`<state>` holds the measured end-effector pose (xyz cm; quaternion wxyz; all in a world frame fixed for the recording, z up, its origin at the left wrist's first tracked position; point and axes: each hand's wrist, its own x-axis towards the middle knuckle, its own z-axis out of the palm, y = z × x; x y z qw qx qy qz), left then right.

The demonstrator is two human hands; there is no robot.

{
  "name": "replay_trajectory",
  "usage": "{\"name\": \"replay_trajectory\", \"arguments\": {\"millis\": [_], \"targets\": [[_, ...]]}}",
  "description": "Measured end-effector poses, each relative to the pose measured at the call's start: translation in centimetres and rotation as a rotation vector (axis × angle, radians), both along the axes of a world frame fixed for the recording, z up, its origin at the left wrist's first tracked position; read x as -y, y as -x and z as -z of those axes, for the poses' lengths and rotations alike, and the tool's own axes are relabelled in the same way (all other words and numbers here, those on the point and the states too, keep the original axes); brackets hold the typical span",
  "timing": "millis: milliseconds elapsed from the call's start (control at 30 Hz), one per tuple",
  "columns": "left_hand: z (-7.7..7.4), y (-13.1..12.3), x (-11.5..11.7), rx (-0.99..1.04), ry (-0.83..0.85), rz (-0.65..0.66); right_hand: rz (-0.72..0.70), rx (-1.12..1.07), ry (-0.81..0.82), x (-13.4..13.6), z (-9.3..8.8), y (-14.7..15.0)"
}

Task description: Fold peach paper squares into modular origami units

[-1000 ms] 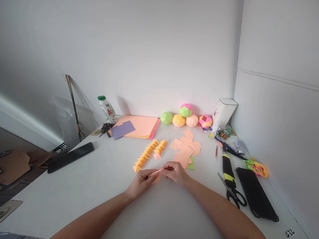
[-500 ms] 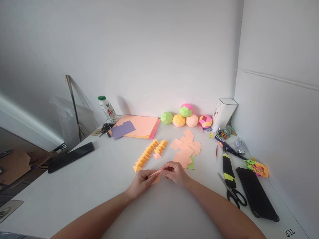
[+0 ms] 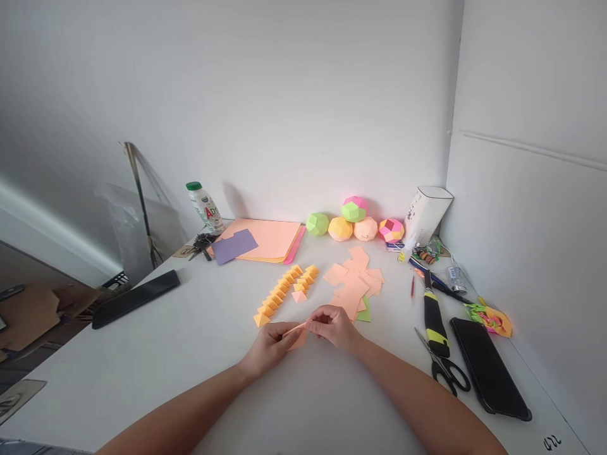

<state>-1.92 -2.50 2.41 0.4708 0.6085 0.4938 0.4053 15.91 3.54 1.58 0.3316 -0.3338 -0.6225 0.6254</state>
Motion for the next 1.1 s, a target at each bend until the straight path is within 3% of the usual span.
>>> {"name": "replay_trajectory", "arguments": {"millis": [433,733,933,1100], "targets": [[-0.1,0.2,-0.1,-0.018,0.038,0.038,-0.035,-0.039,0.048,-0.2,0.4,-0.3],[0.1,0.1,0.0,0.009,0.112,0.050,-0.079,0.024,-0.156,0.6,0.2,0.0],[1.0,0.2,-0.3,0.128,0.107,-0.049,0.000,0.022,-0.128,0.6,0.5,0.1],[1.3,0.5,-0.7,0.187,0.179,-0.056,0.032,-0.002,-0.111,0.5,0.5,0.0]]}}
